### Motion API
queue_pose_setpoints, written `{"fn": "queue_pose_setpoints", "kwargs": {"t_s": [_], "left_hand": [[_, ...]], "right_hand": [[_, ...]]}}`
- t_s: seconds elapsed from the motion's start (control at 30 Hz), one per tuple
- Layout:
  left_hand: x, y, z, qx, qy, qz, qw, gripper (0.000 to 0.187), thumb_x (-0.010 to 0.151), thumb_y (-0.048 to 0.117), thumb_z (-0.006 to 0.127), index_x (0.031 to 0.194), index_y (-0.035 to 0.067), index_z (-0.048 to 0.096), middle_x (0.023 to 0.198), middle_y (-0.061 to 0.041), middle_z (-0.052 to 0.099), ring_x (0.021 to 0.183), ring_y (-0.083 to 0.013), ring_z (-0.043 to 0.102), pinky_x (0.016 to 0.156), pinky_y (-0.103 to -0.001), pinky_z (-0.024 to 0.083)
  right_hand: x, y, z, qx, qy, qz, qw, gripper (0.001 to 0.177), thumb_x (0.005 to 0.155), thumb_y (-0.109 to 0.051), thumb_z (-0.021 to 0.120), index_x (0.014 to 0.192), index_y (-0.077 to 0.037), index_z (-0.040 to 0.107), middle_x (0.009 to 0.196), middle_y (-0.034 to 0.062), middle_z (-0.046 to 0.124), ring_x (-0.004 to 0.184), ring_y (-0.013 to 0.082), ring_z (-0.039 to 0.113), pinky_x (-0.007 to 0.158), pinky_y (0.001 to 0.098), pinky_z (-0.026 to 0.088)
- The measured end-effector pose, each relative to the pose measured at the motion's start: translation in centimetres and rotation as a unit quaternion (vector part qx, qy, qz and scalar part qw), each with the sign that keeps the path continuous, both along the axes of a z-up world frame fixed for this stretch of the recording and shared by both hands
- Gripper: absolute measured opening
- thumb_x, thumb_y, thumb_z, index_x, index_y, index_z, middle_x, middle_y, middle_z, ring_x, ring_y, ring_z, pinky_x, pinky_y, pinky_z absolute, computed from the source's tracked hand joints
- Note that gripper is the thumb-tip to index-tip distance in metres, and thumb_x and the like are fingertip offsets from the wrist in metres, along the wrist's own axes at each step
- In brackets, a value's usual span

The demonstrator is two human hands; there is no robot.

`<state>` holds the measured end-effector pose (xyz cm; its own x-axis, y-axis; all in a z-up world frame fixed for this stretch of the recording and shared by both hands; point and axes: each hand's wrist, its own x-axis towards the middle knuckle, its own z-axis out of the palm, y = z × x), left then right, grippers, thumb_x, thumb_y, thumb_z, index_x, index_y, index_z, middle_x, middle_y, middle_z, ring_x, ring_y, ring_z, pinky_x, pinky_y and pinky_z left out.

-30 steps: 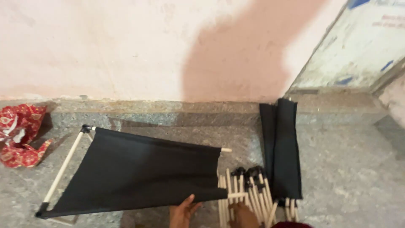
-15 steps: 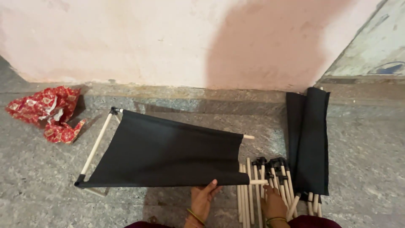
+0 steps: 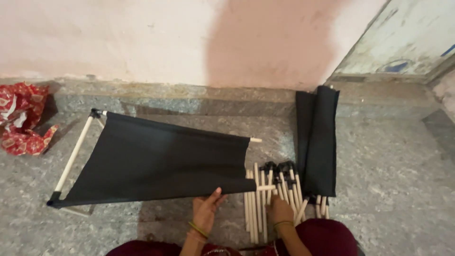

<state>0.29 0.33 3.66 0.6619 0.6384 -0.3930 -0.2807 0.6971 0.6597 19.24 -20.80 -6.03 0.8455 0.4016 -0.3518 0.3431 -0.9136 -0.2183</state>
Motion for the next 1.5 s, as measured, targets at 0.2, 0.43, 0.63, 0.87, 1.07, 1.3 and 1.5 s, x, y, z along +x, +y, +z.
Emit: {"fn": "queue_pose_setpoints", "kwargs": {"t_s": [0.2, 0.43, 0.63, 0.87, 1.07, 1.3, 1.5], "left_hand": [[-0.2, -0.2, -0.5, -0.007, -0.003, -0.003, 1.0, 0.054, 0.086, 0.007, 0.074, 0.136, -0.007, 0.057, 0.127, -0.015, 0.067, 0.107, -0.0257, 0.069, 0.09, -0.043, 0.061], [-0.5, 0.0, 0.7, -0.005, -0.003, -0.017, 1.0, 0.057, 0.087, 0.008, 0.074, 0.138, -0.005, 0.053, 0.132, -0.014, 0.065, 0.113, -0.0252, 0.067, 0.095, -0.043, 0.059], [-0.7, -0.3, 1.8, 0.005, -0.014, -0.012, 1.0, 0.057, 0.087, 0.008, 0.074, 0.138, -0.007, 0.054, 0.133, -0.016, 0.064, 0.114, -0.0264, 0.067, 0.097, -0.044, 0.059], [-0.8, 0.1, 1.2, 0.01, -0.021, -0.018, 1.0, 0.057, 0.087, 0.009, 0.074, 0.139, -0.004, 0.054, 0.134, -0.015, 0.064, 0.114, -0.0264, 0.067, 0.097, -0.045, 0.06], [-0.7, 0.0, 0.3, 0.003, -0.029, -0.007, 1.0, 0.052, 0.087, 0.008, 0.072, 0.136, -0.004, 0.057, 0.129, -0.014, 0.066, 0.11, -0.026, 0.068, 0.094, -0.046, 0.061], [-0.6, -0.1, -0.7, 0.013, -0.077, 0.005, 0.997, 0.042, 0.09, 0.0, 0.071, 0.13, -0.005, 0.06, 0.125, -0.011, 0.065, 0.108, -0.0247, 0.067, 0.093, -0.044, 0.06], [-0.5, 0.2, -1.0, 0.007, -0.058, 0.008, 0.998, 0.042, 0.087, 0.001, 0.071, 0.128, 0.001, 0.062, 0.123, -0.008, 0.066, 0.105, -0.0224, 0.068, 0.091, -0.043, 0.06]], "right_hand": [[-0.5, -0.6, 0.2, 0.049, 0.006, -0.03, 0.998, 0.024, 0.086, -0.026, 0.076, 0.099, -0.006, 0.076, 0.098, 0.0168, 0.076, 0.094, 0.0347, 0.073, 0.086, 0.0448, 0.058], [0.1, -0.8, -1.4, 0.094, -0.009, -0.022, 0.995, 0.028, 0.08, -0.02, 0.079, 0.104, -0.005, 0.075, 0.101, 0.0177, 0.076, 0.095, 0.0354, 0.073, 0.087, 0.0438, 0.058], [0.3, -0.9, -1.6, 0.075, 0.011, -0.036, 0.996, 0.026, 0.082, -0.021, 0.079, 0.099, -0.001, 0.075, 0.097, 0.0203, 0.076, 0.092, 0.0352, 0.074, 0.085, 0.0428, 0.059], [0.4, -1.0, -2.7, 0.116, 0.002, -0.034, 0.993, 0.026, 0.079, -0.019, 0.079, 0.097, -0.001, 0.074, 0.094, 0.0207, 0.076, 0.088, 0.0357, 0.074, 0.082, 0.0443, 0.059], [1.3, -1.2, -5.2, 0.102, -0.037, -0.012, 0.994, 0.025, 0.076, -0.025, 0.08, 0.089, -0.004, 0.076, 0.088, 0.0205, 0.075, 0.085, 0.0368, 0.073, 0.08, 0.0458, 0.058], [1.1, -1.6, -5.9, 0.148, -0.02, -0.058, 0.987, 0.029, 0.075, -0.028, 0.08, 0.085, -0.003, 0.072, 0.081, 0.0191, 0.074, 0.079, 0.0354, 0.073, 0.076, 0.0445, 0.058], [0.5, -1.1, -3.1, 0.235, -0.021, -0.088, 0.968, 0.036, 0.084, -0.027, 0.078, 0.105, -0.001, 0.065, 0.081, 0.0191, 0.074, 0.076, 0.0322, 0.074, 0.07, 0.0419, 0.058]]}}
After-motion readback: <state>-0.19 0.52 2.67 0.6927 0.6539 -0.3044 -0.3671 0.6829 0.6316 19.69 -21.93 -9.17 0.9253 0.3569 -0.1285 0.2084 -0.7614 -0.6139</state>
